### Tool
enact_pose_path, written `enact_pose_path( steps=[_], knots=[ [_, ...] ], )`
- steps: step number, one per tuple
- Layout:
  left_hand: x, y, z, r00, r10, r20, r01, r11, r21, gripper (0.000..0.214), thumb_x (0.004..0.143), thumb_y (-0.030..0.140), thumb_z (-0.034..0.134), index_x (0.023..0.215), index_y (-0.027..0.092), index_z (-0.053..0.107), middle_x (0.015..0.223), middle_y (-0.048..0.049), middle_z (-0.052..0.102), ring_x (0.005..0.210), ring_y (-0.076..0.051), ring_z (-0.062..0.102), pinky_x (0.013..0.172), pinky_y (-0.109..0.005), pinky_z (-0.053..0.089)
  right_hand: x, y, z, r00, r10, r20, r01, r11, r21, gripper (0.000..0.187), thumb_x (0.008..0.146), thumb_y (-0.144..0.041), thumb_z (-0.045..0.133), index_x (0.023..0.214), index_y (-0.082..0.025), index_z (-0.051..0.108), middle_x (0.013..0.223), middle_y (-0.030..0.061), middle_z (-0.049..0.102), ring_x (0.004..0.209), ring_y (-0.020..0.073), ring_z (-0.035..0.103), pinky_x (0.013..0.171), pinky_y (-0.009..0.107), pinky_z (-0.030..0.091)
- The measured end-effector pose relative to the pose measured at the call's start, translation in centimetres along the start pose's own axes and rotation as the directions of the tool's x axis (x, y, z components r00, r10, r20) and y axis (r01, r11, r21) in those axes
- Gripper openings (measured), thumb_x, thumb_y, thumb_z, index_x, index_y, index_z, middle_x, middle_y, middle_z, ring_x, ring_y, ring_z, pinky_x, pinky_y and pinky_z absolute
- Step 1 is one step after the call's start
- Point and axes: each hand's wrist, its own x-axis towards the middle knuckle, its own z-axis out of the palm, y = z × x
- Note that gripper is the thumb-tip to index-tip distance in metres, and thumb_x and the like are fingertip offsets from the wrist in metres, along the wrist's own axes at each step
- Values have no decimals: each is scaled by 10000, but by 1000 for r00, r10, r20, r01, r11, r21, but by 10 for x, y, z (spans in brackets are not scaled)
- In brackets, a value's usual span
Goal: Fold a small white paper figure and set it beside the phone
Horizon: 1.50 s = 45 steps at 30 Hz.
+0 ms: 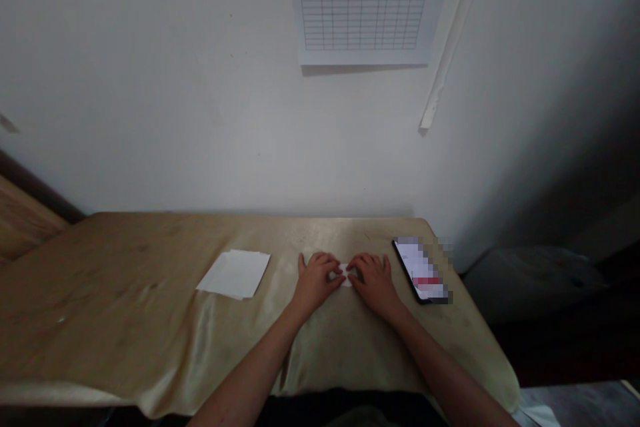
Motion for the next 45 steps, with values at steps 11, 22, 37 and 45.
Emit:
enact_pose_path(
  steps=[11, 22, 37, 45],
  knots=[
    [0, 0, 1, 1000, -1, -13, 1, 1000, -3, 52, 868, 323, 694, 861, 274, 712, 1166, 3, 707, 1216, -248, 534, 1152, -703, 39, 1, -1, -1, 1000, 14, 17, -14, 1000, 1, 177, 943, -315, 520, 1081, -292, 627, 1220, 27, 635, 1223, 250, 511, 1171, 602, 97],
    [-1, 2, 4, 1000, -25, -12, 25, 1000, 3, 57, 851, 304, 701, 902, 280, 697, 1224, 3, 680, 1240, -251, 511, 1155, -710, 5, 1, 4, -1, 999, -5, 46, 4, 1000, 21, 224, 944, -254, 488, 1107, -305, 633, 1254, 16, 627, 1257, 241, 493, 1173, 620, 70],
    [2, 2, 10, 998, -59, -28, 59, 998, 12, 111, 840, 344, 715, 914, 277, 667, 1229, -9, 668, 1253, -275, 475, 1148, -715, 20, 0, 1, 1, 999, -21, 38, 23, 998, -66, 197, 963, -329, 504, 1129, -304, 607, 1243, 30, 625, 1240, 247, 509, 1170, 626, 104],
    [2, 0, 2, 998, -64, 22, 64, 998, 11, 60, 871, 271, 664, 894, 306, 706, 1252, 28, 668, 1270, -280, 453, 1122, -737, 40, 1, 7, -3, 996, -29, 86, 30, 1000, -5, 245, 944, -265, 499, 1155, -313, 613, 1281, 18, 607, 1284, 256, 472, 1169, 646, 91]
  ],
)
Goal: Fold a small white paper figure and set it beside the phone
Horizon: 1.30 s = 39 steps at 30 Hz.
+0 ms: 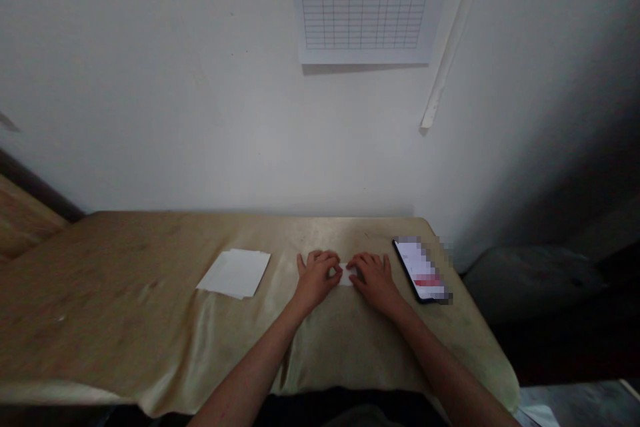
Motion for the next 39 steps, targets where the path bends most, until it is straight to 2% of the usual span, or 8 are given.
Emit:
enact_pose_path(
  steps=[8, 15, 22, 27, 33, 36, 39],
  knots=[
    [0, -6, -1, 1000, 3, 27, -2, 1000, -28, 85, 886, 272, 652, 928, 322, 706, 1273, 35, 659, 1293, -267, 439, 1133, -727, 24, -3, 8, -8, 994, -57, 97, 54, 998, 33, 391, 919, -185, 468, 1259, -341, 582, 1355, 23, 568, 1352, 225, 428, 1194, 627, 40],
    [2, -11, 0, 999, -10, 37, 11, 999, -49, 109, 895, 263, 643, 942, 337, 708, 1266, 46, 670, 1289, -249, 455, 1138, -718, 17, -5, 12, -13, 987, -92, 129, 80, 993, 89, 450, 910, -177, 448, 1313, -339, 564, 1392, 25, 551, 1378, 212, 399, 1204, 613, 2],
    [-1, -10, -1, 999, 38, 1, -38, 999, -37, 160, 907, 251, 632, 1011, 360, 688, 1258, 52, 674, 1283, -252, 459, 1135, -721, 29, -9, 7, -15, 991, -100, 90, 91, 991, 100, 497, 893, -149, 448, 1323, -367, 570, 1429, 1, 556, 1383, 198, 394, 1204, 609, 4],
    [-3, -8, -1, 996, 81, -50, -80, 997, 3, 139, 891, 261, 666, 1015, 320, 689, 1199, 19, 689, 1251, -251, 476, 1158, -679, 70, -11, 4, -15, 993, -108, 52, 101, 987, 128, 461, 881, -137, 476, 1261, -359, 615, 1395, -16, 591, 1366, 198, 417, 1202, 611, -24],
    [-3, -8, 0, 992, 97, -77, -94, 995, 40, 90, 880, 318, 698, 960, 332, 737, 1191, 16, 687, 1229, -247, 489, 1163, -651, 92, -9, 8, -10, 995, -100, 2, 100, 992, 81, 361, 881, -289, 617, 1241, -306, 636, 1340, 37, 614, 1323, 245, 455, 1207, 591, 33],
    [-2, -7, 2, 994, 71, -83, -68, 997, 37, 93, 884, 340, 695, 960, 348, 746, 1190, 22, 688, 1228, -257, 490, 1151, -671, 99, -7, 10, -7, 993, -114, -28, 116, 991, 70, 266, 926, -310, 585, 1177, -308, 671, 1276, 35, 644, 1278, 243, 491, 1200, 574, 103],
    [0, -3, 3, 994, 48, -97, -44, 998, 37, 88, 894, 336, 678, 950, 345, 745, 1192, 22, 685, 1230, -262, 492, 1145, -691, 90, -4, 12, -4, 991, -117, -59, 120, 992, 48, 235, 966, -255, 519, 1107, -306, 700, 1199, 32, 675, 1211, 227, 535, 1174, 528, 197]
  ],
)
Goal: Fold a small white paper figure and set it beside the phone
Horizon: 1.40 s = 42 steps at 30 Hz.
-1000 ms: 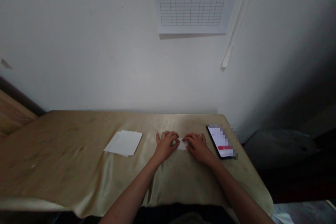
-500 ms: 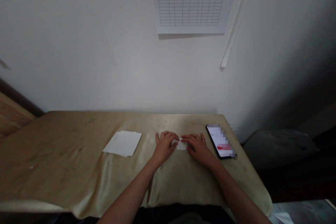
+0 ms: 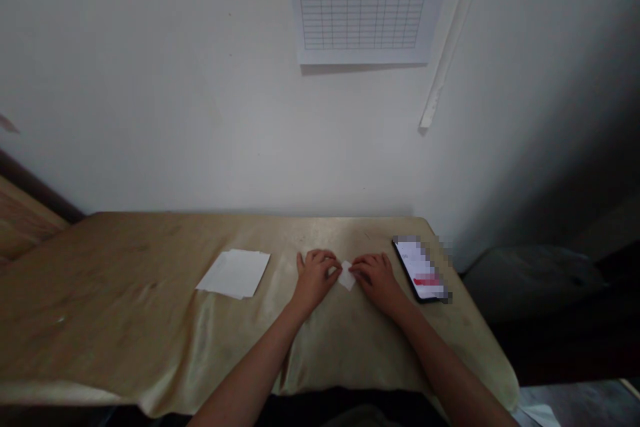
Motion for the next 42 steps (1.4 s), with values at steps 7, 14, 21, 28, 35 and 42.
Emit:
enact_pose_path(
  steps=[7, 14, 21, 28, 35, 42],
  knots=[
    [1, 7, -1, 999, -47, 20, 46, 999, 18, 93, 854, 322, 712, 941, 334, 744, 1224, 10, 661, 1251, -269, 483, 1154, -692, 75, 2, 5, 6, 999, -21, -48, 20, 1000, -20, 242, 955, -209, 522, 1081, -307, 704, 1156, 26, 686, 1167, 220, 554, 1143, 493, 232],
    [-2, 8, -7, 997, -46, 65, 43, 998, 40, 274, 765, 397, 789, 1027, 355, 717, 1314, 4, 610, 1313, -297, 442, 1151, -698, 94, 1, 6, 6, 999, -6, -51, 7, 1000, 6, 250, 946, -203, 515, 1079, -305, 700, 1156, 20, 682, 1175, 214, 549, 1156, 498, 207],
    [-6, 10, -10, 993, -50, 111, 45, 998, 46, 443, 707, 462, 817, 1114, 352, 680, 1383, -25, 560, 1360, -322, 402, 1159, -705, 64, 2, 6, 7, 999, 12, -48, -10, 999, 46, 261, 934, -189, 511, 1077, -303, 697, 1164, 23, 676, 1184, 218, 544, 1156, 513, 191],
    [-7, 4, -5, 995, -36, 97, 35, 999, 21, 486, 675, 460, 837, 1118, 353, 669, 1384, -24, 554, 1364, -321, 397, 1165, -699, 32, 1, 5, 6, 999, 21, -37, -19, 999, 41, 255, 930, -201, 516, 1082, -309, 689, 1178, 17, 673, 1198, 220, 538, 1168, 531, 156],
    [-3, 1, -7, 995, -42, 92, 44, 999, -25, 301, 764, 443, 783, 1049, 374, 713, 1336, 7, 596, 1324, -292, 431, 1167, -669, 50, 2, 5, 6, 999, 17, -37, -16, 1000, 13, 230, 938, -236, 525, 1086, -301, 688, 1186, 31, 671, 1196, 230, 534, 1161, 529, 175],
    [4, 0, -1, 999, -47, 23, 47, 999, 0, 114, 861, 322, 685, 960, 347, 736, 1250, 16, 648, 1259, -261, 472, 1163, -645, 91, 2, 4, 5, 999, 13, -40, -12, 999, 32, 225, 936, -232, 529, 1083, -302, 686, 1172, 23, 673, 1188, 229, 536, 1162, 529, 172]
  ],
)
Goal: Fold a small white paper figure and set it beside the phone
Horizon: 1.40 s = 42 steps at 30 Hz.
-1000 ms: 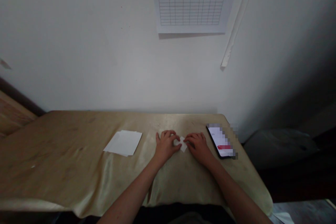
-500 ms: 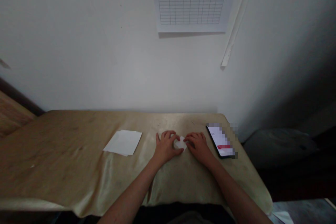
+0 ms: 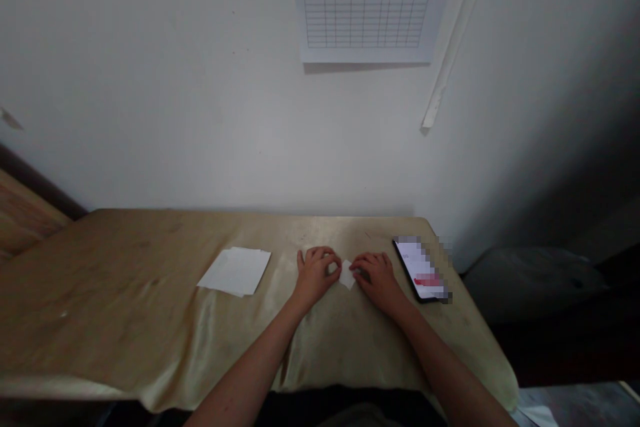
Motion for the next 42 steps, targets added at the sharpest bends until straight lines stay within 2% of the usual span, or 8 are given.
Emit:
enact_pose_path(
  steps=[9, 19, 32, 37, 42],
  knots=[
    [0, 5, -1, 1000, -4, -15, 4, 998, 55, 109, 880, 318, 664, 969, 326, 727, 1245, 7, 660, 1247, -263, 480, 1165, -648, 87, 0, -2, -1, 1000, 5, 2, -5, 1000, 3, 223, 936, -231, 531, 1077, -296, 691, 1167, 32, 674, 1193, 229, 535, 1155, 517, 195],
    [-3, 11, -6, 999, 31, 13, -32, 993, 112, 210, 795, 360, 748, 997, 327, 699, 1269, -3, 652, 1270, -308, 466, 1150, -703, 69, 2, 3, 1, 1000, 10, 17, -10, 1000, -13, 213, 915, -224, 567, 1051, -300, 711, 1176, 29, 674, 1178, 233, 547, 1146, 522, 201],
    [-11, 12, -10, 996, 21, 90, -28, 997, 71, 494, 681, 497, 813, 1093, 300, 626, 1359, -48, 574, 1353, -329, 402, 1165, -703, 46, 2, 6, 4, 1000, 19, 12, -19, 1000, -14, 236, 914, -230, 559, 1079, -310, 707, 1194, 32, 666, 1198, 230, 546, 1157, 526, 191],
    [-12, 9, -9, 995, 33, 91, -38, 998, 44, 520, 658, 505, 828, 1085, 297, 618, 1370, -45, 560, 1365, -330, 396, 1158, -720, 29, 2, 5, 2, 1000, 16, 19, -17, 1000, 16, 231, 916, -225, 557, 1075, -305, 705, 1190, 32, 669, 1200, 229, 544, 1165, 532, 166],
    [-11, 6, -8, 994, 35, 105, -38, 999, 31, 491, 665, 518, 825, 1059, 295, 634, 1383, -42, 552, 1366, -326, 395, 1162, -707, 26, 2, 5, 2, 1000, 9, 21, -9, 1000, 10, 223, 917, -235, 559, 1067, -301, 710, 1179, 35, 670, 1187, 227, 548, 1156, 525, 195]
  ],
)
